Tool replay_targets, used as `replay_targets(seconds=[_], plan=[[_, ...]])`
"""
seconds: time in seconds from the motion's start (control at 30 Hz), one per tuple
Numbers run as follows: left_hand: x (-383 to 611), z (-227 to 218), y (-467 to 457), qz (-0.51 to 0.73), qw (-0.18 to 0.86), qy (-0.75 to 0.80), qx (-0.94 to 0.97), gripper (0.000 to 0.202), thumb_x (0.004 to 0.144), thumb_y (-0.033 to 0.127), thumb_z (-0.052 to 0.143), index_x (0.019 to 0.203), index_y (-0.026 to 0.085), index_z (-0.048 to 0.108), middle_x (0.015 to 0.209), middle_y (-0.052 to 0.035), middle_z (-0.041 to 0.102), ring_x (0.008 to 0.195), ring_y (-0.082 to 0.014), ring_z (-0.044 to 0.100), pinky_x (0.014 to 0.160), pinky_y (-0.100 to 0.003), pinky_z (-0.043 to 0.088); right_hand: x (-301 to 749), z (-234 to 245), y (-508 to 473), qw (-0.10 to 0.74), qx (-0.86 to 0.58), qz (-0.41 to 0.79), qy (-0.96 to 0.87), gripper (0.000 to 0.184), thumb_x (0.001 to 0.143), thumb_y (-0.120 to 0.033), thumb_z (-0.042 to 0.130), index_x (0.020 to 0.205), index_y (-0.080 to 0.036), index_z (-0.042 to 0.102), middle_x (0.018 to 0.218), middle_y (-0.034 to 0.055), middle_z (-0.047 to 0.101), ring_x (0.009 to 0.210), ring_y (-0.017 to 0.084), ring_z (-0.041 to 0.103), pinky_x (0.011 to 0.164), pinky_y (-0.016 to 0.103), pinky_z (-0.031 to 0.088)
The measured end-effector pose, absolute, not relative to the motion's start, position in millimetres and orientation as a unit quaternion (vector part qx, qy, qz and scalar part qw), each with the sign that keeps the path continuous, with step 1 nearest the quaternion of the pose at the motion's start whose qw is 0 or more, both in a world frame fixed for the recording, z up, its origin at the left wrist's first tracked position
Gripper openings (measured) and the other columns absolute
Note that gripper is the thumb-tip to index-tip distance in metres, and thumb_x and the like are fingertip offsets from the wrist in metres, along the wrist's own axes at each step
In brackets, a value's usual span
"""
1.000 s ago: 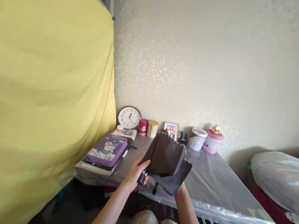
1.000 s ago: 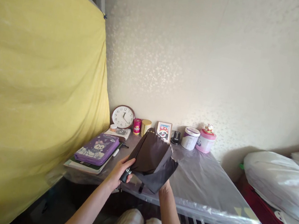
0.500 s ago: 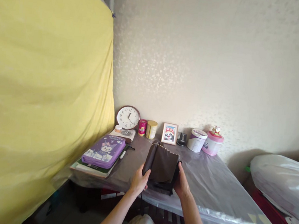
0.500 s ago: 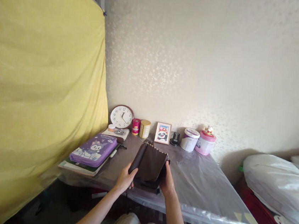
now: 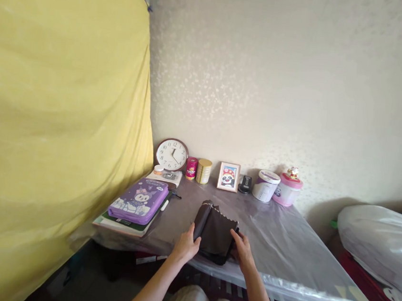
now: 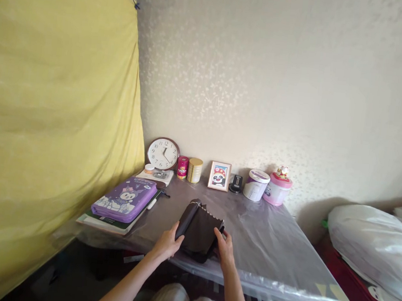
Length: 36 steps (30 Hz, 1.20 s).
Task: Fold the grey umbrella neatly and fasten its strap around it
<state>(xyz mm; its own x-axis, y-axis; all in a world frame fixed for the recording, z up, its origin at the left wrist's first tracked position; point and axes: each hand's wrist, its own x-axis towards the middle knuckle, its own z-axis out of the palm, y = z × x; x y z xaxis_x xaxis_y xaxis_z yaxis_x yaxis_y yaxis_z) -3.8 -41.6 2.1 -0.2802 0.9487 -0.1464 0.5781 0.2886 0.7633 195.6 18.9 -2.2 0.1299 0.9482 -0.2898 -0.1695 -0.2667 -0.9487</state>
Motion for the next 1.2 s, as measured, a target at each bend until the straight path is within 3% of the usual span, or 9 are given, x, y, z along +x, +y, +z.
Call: replay_targets(seconds=[0.13,0.23,0.4,0.6,0.87,0.97,1.03,1.1,1.2], plan=[[-8.2,-0.9,-46.0,0.316,0.354,0.718,0.510,0.071,0.081,0.037,0.051,0.144,0.020,0.023,0.090,-0.0166,0.069,0.051,-0.0227,0.064,0.054,-0.037,0.051,198.1,-6.2,18.2,0.520,-0.578,0.497,-0.384,0.045,0.054,-0.045,0.074,0.089,-0.023,0.058,0.072,-0.0002,0.065,0.069,0.019,0.060,0.055,0.027,0.045],[-11.0,-3.7,-49.1,0.328,0.378,0.706,0.501,0.074,0.079,0.038,0.053,0.144,0.020,0.021,0.085,-0.0160,0.069,0.045,-0.0220,0.061,0.045,-0.036,0.049,198.7,-12.4,20.9,0.463,-0.607,0.467,-0.446,0.032,0.057,-0.049,0.070,0.068,-0.020,0.060,0.055,-0.0012,0.058,0.060,0.019,0.056,0.054,0.028,0.042],[-14.9,-6.4,-52.6,0.345,0.402,0.696,0.484,0.071,0.080,0.039,0.050,0.143,0.020,0.024,0.084,-0.0139,0.068,0.045,-0.0213,0.061,0.042,-0.034,0.049,201.2,-22.4,24.2,0.431,-0.597,0.452,-0.504,0.027,0.060,-0.048,0.065,0.056,-0.021,0.061,0.048,-0.0019,0.055,0.060,0.019,0.055,0.055,0.028,0.040],[-17.1,-3.6,-54.4,0.352,0.404,0.698,0.476,0.058,0.080,0.044,0.050,0.132,0.021,0.042,0.085,-0.0120,0.067,0.041,-0.0172,0.059,0.041,-0.030,0.048,200.3,-22.6,20.3,0.437,-0.589,0.443,-0.516,0.032,0.060,-0.051,0.062,0.057,-0.020,0.064,0.051,-0.0018,0.056,0.059,0.018,0.054,0.055,0.027,0.040],[-16.7,-3.5,-60.7,0.322,0.385,0.706,0.499,0.050,0.083,0.044,0.044,0.126,0.018,0.044,0.085,-0.0114,0.068,0.046,-0.0181,0.062,0.043,-0.028,0.048,196.0,-16.6,12.7,0.436,-0.584,0.418,-0.542,0.032,0.059,-0.051,0.060,0.050,-0.020,0.057,0.042,-0.0049,0.040,0.047,0.013,0.038,0.049,0.027,0.029],[-19.9,-5.4,-65.0,0.298,0.349,0.722,0.518,0.049,0.083,0.041,0.045,0.125,0.016,0.046,0.087,-0.0130,0.069,0.061,-0.0224,0.067,0.059,-0.033,0.052,195.9,-17.7,11.5,0.439,-0.579,0.416,-0.547,0.033,0.059,-0.051,0.060,0.051,-0.020,0.057,0.044,-0.0052,0.040,0.049,0.013,0.037,0.050,0.026,0.028],[-22.5,-6.0,-67.8,0.288,0.307,0.736,0.530,0.051,0.081,0.041,0.049,0.125,0.014,0.048,0.101,-0.0177,0.067,0.088,-0.0281,0.066,0.079,-0.038,0.048,195.5,-18.5,10.8,0.441,-0.577,0.416,-0.548,0.033,0.059,-0.052,0.059,0.051,-0.020,0.057,0.045,-0.0051,0.041,0.050,0.013,0.038,0.051,0.025,0.029],[-24.6,-6.1,-69.6,0.284,0.264,0.746,0.541,0.057,0.080,0.040,0.052,0.128,0.010,0.046,0.122,-0.0232,0.056,0.114,-0.0335,0.053,0.095,-0.043,0.038,194.7,-17.7,9.4,0.444,-0.575,0.415,-0.548,0.035,0.059,-0.053,0.058,0.053,-0.019,0.058,0.046,-0.0048,0.042,0.051,0.013,0.040,0.051,0.026,0.031],[-26.9,-6.2,-69.0,0.296,0.222,0.736,0.567,0.064,0.081,0.040,0.049,0.136,0.008,0.037,0.139,-0.0235,0.038,0.130,-0.0338,0.034,0.105,-0.044,0.025,192.5,-9.9,6.2,0.458,-0.571,0.399,-0.552,0.035,0.059,-0.054,0.058,0.054,-0.020,0.060,0.049,-0.0030,0.047,0.056,0.016,0.046,0.054,0.026,0.035]])
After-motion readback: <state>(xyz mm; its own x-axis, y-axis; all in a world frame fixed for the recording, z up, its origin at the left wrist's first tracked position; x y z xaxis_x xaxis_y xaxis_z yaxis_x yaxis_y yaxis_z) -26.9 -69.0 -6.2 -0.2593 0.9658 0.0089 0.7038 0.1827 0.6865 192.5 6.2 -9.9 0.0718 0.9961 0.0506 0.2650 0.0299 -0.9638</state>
